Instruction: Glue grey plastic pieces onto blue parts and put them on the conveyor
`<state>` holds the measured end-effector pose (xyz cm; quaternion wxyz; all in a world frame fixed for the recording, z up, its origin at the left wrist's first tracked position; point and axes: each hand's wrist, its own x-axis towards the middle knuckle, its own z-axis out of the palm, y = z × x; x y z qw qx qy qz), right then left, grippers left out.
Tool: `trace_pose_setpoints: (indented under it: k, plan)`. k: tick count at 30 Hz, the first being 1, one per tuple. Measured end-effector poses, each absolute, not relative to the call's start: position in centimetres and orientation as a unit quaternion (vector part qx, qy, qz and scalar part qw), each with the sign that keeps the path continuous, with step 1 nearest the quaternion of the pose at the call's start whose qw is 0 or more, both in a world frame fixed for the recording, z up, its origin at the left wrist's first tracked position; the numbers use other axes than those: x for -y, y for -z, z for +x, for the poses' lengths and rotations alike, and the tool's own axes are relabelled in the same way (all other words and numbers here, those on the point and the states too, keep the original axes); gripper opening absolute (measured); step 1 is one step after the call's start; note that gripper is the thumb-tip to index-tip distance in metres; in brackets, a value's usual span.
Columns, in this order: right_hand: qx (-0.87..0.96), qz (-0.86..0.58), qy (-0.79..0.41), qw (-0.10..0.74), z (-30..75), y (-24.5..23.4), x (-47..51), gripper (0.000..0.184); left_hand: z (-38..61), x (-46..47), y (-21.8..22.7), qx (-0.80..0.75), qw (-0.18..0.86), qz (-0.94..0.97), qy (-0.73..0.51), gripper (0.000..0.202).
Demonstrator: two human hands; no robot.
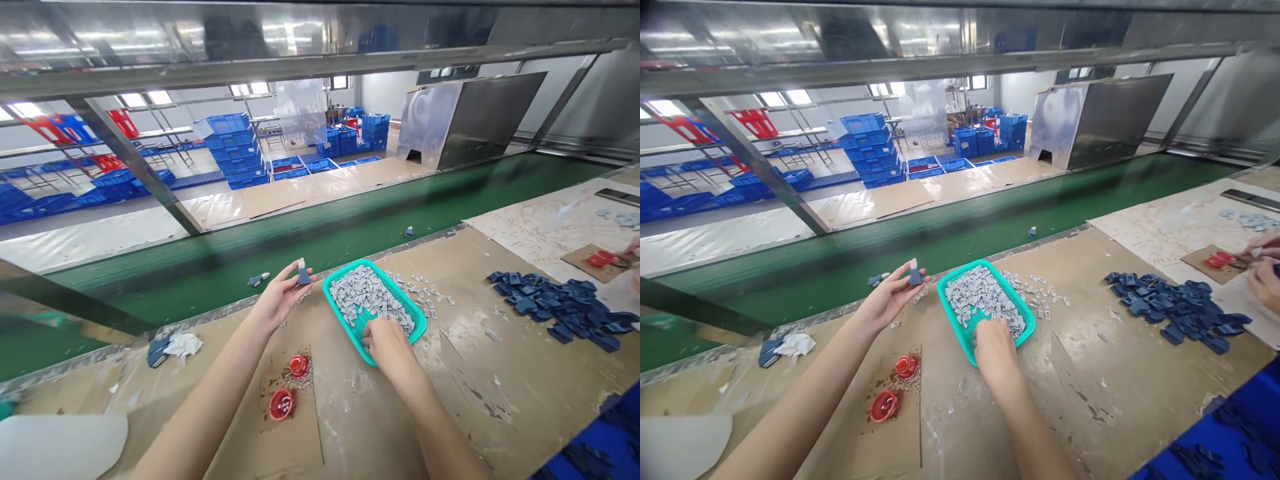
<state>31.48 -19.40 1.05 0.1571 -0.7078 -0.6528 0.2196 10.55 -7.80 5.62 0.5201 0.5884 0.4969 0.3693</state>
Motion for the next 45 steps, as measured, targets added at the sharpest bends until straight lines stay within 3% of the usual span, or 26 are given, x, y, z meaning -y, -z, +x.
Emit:
trace_pose_setpoints:
  k: [3, 5, 9, 11, 19, 29, 37, 45]
  plan:
    - [0.643, -0.711, -0.233, 0.162, 32.0, -1.2, 19.3, 0.016, 9.0, 12.2, -7.1, -0.435, 0.665, 0.412, -0.445, 0.041]
    - [0.636, -0.706, -0.243, 0.194, 32.4, -1.4, 19.2, 0.015, 8.1, 14.6, -7.7, -0.428, 0.694, 0.339, -0.469, 0.033]
    - [0.543, -0.615, -0.391, 0.417, 32.6, -2.0, 19.6, 0.018, 6.1, 18.8, -8.1, -0.472, 0.664, 0.313, -0.487, 0.024]
    - [0.485, -0.544, -0.491, 0.477, 32.0, -2.4, 20.0, 0.023, 5.3, 20.7, -7.9, -0.491, 0.65, 0.297, -0.498, 0.026]
    - [0.444, -0.456, -0.637, 0.435, 29.3, -3.7, 21.5, 0.024, 3.6, 26.4, -6.0, -0.525, 0.607, 0.201, -0.562, 0.032]
    - [0.569, -0.464, -0.537, 0.416, 24.7, -2.4, 22.7, 0.009, 1.4, 27.8, -4.9, -0.542, 0.53, 0.184, -0.626, 0.031]
    - [0.495, -0.54, -0.562, 0.385, 22.9, -0.8, 22.1, 0.026, 1.8, 28.6, -3.5, -0.545, 0.525, 0.226, -0.614, 0.033]
    - [0.488, -0.558, -0.549, 0.386, 22.5, 0.0, 21.7, 0.03, 1.7, 28.9, -2.6, -0.569, 0.496, 0.27, -0.598, 0.031]
